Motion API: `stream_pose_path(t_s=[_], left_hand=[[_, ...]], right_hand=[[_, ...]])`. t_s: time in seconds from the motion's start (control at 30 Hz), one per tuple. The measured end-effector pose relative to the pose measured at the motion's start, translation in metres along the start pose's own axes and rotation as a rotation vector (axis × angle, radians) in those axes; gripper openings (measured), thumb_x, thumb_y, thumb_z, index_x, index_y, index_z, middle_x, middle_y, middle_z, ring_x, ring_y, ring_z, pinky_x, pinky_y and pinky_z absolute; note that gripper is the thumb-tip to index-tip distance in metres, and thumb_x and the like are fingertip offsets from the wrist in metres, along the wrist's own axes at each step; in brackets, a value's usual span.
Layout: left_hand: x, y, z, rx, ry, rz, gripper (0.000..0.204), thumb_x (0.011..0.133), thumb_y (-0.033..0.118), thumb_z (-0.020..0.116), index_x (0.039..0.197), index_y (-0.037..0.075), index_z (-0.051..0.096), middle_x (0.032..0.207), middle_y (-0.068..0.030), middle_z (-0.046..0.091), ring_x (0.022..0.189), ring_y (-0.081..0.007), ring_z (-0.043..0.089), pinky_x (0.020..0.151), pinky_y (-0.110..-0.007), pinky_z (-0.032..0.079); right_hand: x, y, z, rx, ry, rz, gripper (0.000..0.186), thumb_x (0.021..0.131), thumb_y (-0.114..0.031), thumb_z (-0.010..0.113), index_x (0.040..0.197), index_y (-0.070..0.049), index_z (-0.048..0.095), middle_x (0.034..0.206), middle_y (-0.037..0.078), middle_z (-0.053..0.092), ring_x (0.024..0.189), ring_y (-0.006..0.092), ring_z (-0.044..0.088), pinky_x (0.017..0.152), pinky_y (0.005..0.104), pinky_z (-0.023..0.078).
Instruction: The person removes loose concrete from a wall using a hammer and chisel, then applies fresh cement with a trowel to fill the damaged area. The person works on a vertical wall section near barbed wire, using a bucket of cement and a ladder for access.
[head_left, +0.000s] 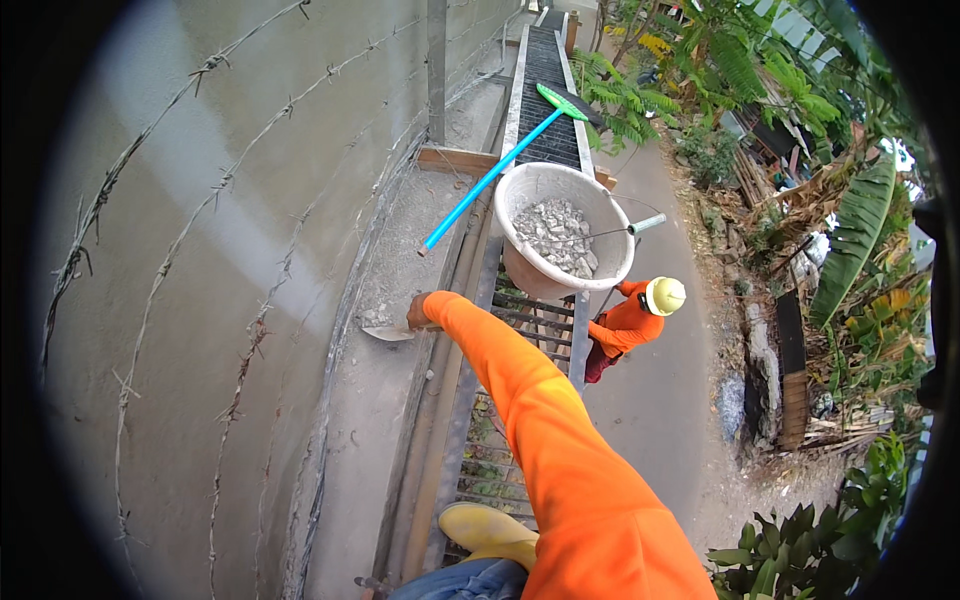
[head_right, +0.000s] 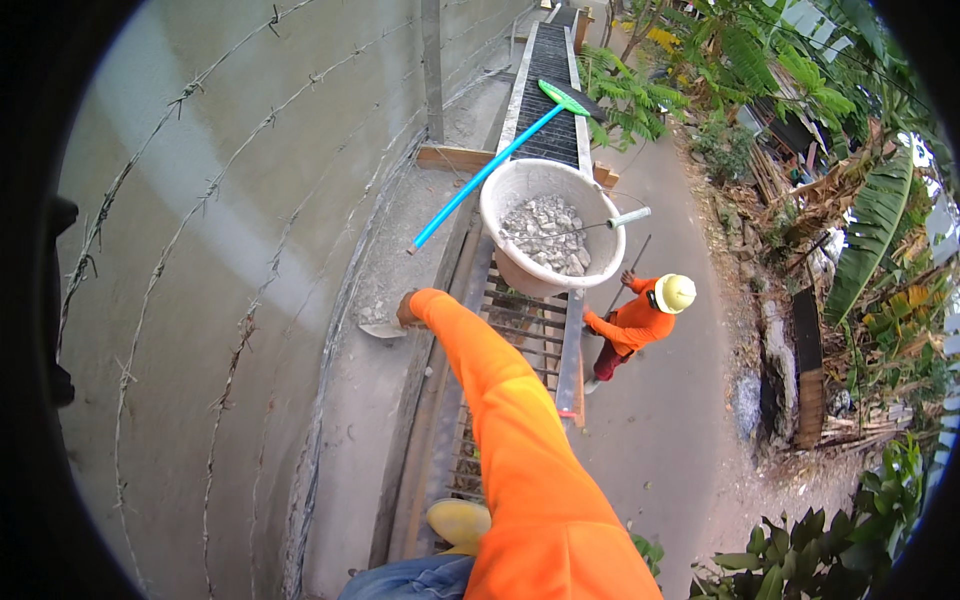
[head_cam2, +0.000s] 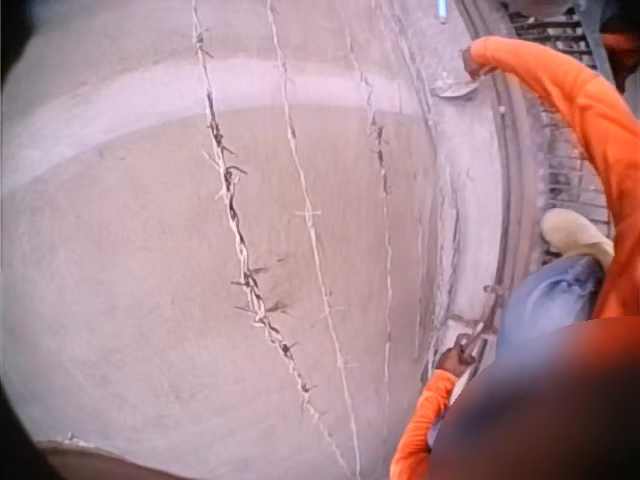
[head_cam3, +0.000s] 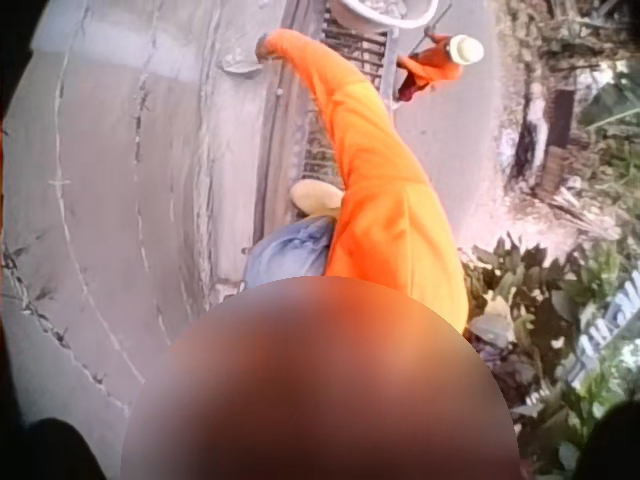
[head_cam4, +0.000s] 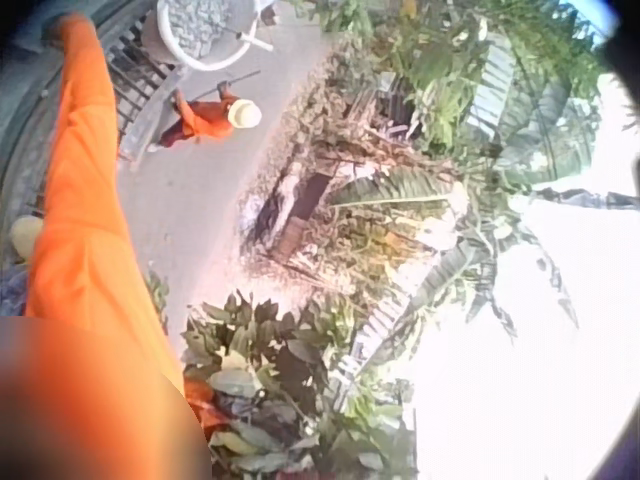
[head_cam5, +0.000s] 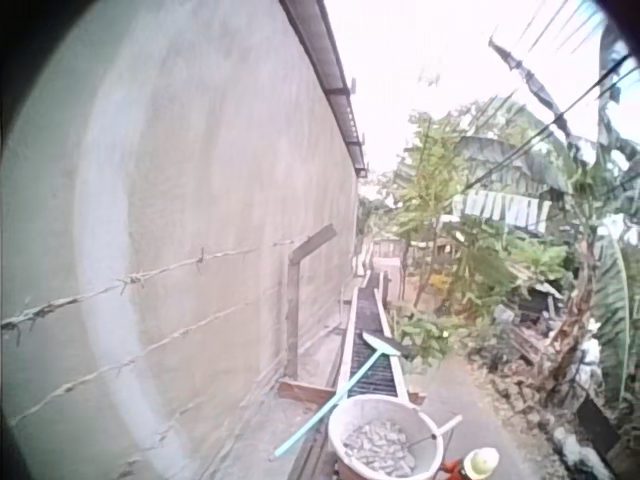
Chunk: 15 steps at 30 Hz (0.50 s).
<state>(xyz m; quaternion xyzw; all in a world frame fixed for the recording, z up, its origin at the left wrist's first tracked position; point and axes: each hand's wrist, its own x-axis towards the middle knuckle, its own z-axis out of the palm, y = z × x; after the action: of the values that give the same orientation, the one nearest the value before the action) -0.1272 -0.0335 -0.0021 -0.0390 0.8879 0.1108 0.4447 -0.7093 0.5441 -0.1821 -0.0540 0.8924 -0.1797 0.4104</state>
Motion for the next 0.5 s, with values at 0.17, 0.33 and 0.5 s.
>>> stream_pose_path(t_s=[0.17,0.33,0.5], left_hand=[[0.012,0.018,-0.005,-0.531,-0.028,-0.075,0.048,0.081,0.016,0.071,0.123,0.001,0.055,0.075,-0.0053,0.06,0.064,-0.0182,0.056,0.056,-0.036,0.048],[0.024,0.023,-0.011,-0.746,-0.028,0.041,0.04,0.083,0.015,0.071,0.115,-0.004,0.056,0.08,-0.0077,0.062,0.072,-0.0197,0.059,0.061,-0.035,0.05],[0.027,0.053,-0.033,-0.689,-0.016,0.129,0.043,0.082,0.009,0.07,0.121,-0.004,0.056,0.093,-0.011,0.065,0.081,-0.0203,0.061,0.071,-0.034,0.052]], right_hand=[[-0.107,-0.005,0.04,-0.054,0.38,-0.044,0.042,0.088,-0.037,0.062,0.113,-0.005,0.072,0.106,0.02,0.073,0.098,0.0368,0.071,0.084,0.0495,0.055],[-0.21,0.045,0.109,0.18,0.767,0.085,0.041,0.093,-0.038,0.061,0.12,-0.007,0.06,0.111,0.02,0.069,0.108,0.0406,0.064,0.092,0.0507,0.051],[-0.236,0.096,0.129,0.032,0.916,0.296,0.041,0.093,-0.035,0.06,0.122,-0.006,0.059,0.122,0.018,0.064,0.121,0.0395,0.056,0.095,0.053,0.048]])
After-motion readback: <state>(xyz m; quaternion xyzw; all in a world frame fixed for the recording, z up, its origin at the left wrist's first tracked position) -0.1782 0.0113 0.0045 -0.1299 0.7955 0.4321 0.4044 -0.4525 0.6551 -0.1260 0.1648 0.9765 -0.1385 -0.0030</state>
